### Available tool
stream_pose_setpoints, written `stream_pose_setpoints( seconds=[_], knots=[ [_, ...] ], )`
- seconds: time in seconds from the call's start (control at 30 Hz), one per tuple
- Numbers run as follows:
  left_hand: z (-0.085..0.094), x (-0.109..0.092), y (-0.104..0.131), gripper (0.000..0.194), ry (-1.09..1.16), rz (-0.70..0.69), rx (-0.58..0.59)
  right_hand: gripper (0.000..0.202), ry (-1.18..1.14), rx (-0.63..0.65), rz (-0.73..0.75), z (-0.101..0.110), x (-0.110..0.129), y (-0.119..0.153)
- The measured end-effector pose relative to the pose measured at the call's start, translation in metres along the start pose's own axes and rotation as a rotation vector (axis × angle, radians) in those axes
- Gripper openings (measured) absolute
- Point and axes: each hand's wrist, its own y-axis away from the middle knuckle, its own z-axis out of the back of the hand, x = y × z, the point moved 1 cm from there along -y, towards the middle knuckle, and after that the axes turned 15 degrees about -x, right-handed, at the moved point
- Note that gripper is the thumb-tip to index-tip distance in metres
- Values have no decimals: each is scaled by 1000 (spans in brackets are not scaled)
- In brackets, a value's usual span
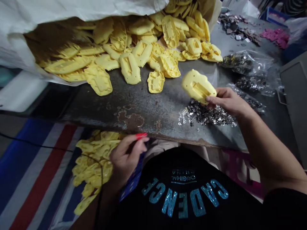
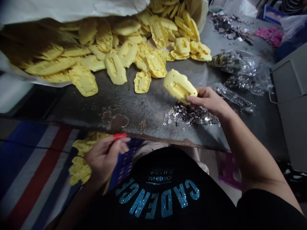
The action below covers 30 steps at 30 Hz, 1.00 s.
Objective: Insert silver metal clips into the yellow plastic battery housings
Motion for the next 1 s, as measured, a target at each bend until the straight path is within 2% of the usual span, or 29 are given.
stream_pose_setpoints(
  seconds=[0.03, 0.07, 0.13, 0.17, 0.23, 0.3, 0.37, 0.43, 0.5, 0.53, 0.57, 0.63, 0.77, 0.9, 1.0],
  knots=[
    [-22, -10, -1, 26, 19, -71, 0, 49, -46, 30, -32, -4, 3, 20],
    [-44, -19, -2, 35, 67, -78, 77, 48, -76, 69, -71, -8, 5, 39],
    [-83, -32, -2, 63, 232, 47, 284, 45, -106, 198, -171, -17, 6, 77],
    [-97, -37, 0, 68, 273, 127, 335, 44, -129, 270, -223, -21, 5, 95],
    [-114, -40, 5, 61, 263, 272, 439, 43, -197, 376, -312, -29, -1, 127],
    [-120, -40, 11, 45, 206, 378, 514, 41, -288, 344, -342, -33, -11, 155],
    [-121, -41, 16, 38, 175, 447, 539, 37, -319, 152, -294, -31, -25, 177],
    [-122, -42, 18, 39, 169, 485, 511, 34, -217, -200, -188, -19, -43, 193],
    [-126, -45, 18, 40, 170, 503, 478, 24, 41, -581, -71, 1, -61, 202],
    [-128, -46, 17, 41, 168, 513, 469, 17, 198, -724, -25, 11, -70, 204],
    [-130, -46, 17, 42, 167, 525, 461, 13, 348, -815, 11, 21, -78, 202],
    [-132, -48, 15, 43, 164, 556, 461, 14, 573, -854, 54, 34, -91, 194],
    [-131, -50, 12, 40, 169, 591, 464, 21, 747, -739, 96, 39, -96, 177],
    [-130, -51, 12, 39, 180, 601, 479, 15, 656, -626, 133, 30, -87, 186],
    [-132, -51, 12, 42, 186, 607, 488, 12, 612, -717, 84, 29, -83, 200]
  ],
)
